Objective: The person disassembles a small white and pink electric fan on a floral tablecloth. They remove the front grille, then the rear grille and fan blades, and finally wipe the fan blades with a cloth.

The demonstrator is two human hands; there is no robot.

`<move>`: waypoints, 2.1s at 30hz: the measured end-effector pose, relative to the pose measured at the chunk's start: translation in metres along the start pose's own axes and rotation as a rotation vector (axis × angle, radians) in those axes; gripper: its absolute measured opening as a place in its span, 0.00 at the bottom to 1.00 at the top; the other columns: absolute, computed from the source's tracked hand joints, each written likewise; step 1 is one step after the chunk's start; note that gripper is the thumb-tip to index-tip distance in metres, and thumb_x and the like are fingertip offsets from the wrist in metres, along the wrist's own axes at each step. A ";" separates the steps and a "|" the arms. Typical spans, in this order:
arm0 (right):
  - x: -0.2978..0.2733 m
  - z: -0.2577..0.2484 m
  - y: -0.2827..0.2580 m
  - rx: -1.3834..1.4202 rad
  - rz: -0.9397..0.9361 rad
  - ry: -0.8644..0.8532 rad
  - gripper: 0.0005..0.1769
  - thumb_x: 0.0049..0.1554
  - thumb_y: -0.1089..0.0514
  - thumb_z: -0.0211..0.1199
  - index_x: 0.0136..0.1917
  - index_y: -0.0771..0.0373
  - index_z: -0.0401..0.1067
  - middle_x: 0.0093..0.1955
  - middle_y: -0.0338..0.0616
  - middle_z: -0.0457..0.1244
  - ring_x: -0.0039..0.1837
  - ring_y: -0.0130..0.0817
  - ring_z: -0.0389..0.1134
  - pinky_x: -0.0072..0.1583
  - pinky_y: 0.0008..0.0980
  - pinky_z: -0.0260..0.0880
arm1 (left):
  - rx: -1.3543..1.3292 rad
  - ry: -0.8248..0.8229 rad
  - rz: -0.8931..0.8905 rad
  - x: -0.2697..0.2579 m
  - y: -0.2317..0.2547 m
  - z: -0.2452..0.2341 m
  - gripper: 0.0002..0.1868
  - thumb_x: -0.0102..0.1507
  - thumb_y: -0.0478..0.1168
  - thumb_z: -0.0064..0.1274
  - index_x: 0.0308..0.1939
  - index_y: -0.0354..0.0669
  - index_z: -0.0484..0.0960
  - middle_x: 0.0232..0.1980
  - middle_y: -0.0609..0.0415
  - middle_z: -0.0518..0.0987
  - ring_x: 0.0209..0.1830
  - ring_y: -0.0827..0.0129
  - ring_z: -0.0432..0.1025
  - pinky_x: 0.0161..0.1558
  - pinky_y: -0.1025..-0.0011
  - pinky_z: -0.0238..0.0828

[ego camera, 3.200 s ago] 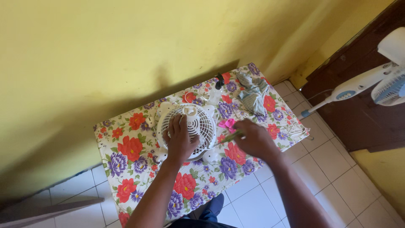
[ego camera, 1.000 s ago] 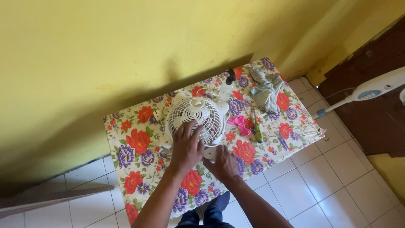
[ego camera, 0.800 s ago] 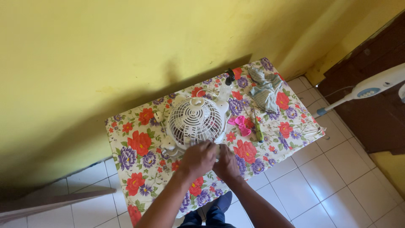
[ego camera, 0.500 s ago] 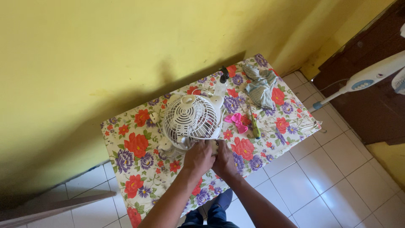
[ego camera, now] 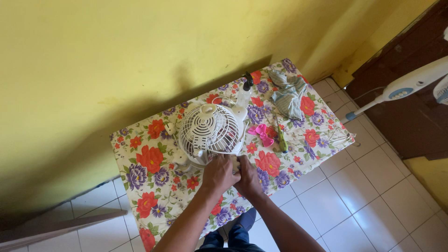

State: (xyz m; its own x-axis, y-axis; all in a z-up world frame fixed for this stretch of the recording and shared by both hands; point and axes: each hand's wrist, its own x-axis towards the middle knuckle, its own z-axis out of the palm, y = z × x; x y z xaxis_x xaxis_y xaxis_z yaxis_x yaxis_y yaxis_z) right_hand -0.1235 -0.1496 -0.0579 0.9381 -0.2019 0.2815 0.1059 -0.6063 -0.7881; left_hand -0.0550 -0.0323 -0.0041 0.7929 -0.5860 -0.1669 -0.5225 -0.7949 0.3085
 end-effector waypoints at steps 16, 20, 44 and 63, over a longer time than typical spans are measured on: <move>-0.011 -0.005 0.009 0.031 0.111 -0.060 0.36 0.43 0.59 0.78 0.58 0.64 0.60 0.44 0.56 0.70 0.47 0.54 0.74 0.45 0.46 0.74 | -0.008 0.070 0.027 -0.003 0.001 -0.011 0.38 0.52 0.58 0.69 0.51 0.30 0.74 0.51 0.38 0.74 0.44 0.57 0.76 0.44 0.65 0.80; -0.009 -0.011 0.014 -0.152 0.229 -0.064 0.32 0.46 0.55 0.76 0.57 0.61 0.62 0.44 0.54 0.71 0.46 0.51 0.75 0.49 0.47 0.73 | -0.003 0.084 0.069 -0.004 -0.005 -0.016 0.37 0.51 0.58 0.69 0.48 0.31 0.74 0.50 0.39 0.75 0.42 0.58 0.76 0.40 0.64 0.80; 0.017 -0.019 0.085 -0.070 0.241 0.059 0.13 0.60 0.63 0.52 0.58 0.64 0.69 0.52 0.53 0.68 0.52 0.48 0.72 0.55 0.44 0.73 | -0.142 -0.066 0.003 -0.026 -0.013 -0.020 0.21 0.68 0.49 0.48 0.23 0.46 0.80 0.18 0.56 0.75 0.14 0.72 0.69 0.21 0.67 0.66; 0.155 -0.012 0.146 0.358 0.686 -0.015 0.23 0.57 0.58 0.63 0.64 0.71 0.73 0.49 0.45 0.70 0.46 0.28 0.68 0.50 0.32 0.68 | -0.652 0.185 -0.799 0.043 -0.172 0.029 0.39 0.66 0.67 0.38 0.57 0.35 0.81 0.58 0.33 0.81 0.62 0.42 0.73 0.66 0.52 0.64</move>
State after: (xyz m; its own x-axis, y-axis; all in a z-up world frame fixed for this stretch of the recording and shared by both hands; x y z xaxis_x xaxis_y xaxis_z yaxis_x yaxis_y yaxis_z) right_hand 0.0337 -0.2785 -0.1233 0.8366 -0.4307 -0.3386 -0.4021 -0.0630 -0.9134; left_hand 0.0600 0.0751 -0.0915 0.8974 0.1489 -0.4154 0.4007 -0.6693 0.6257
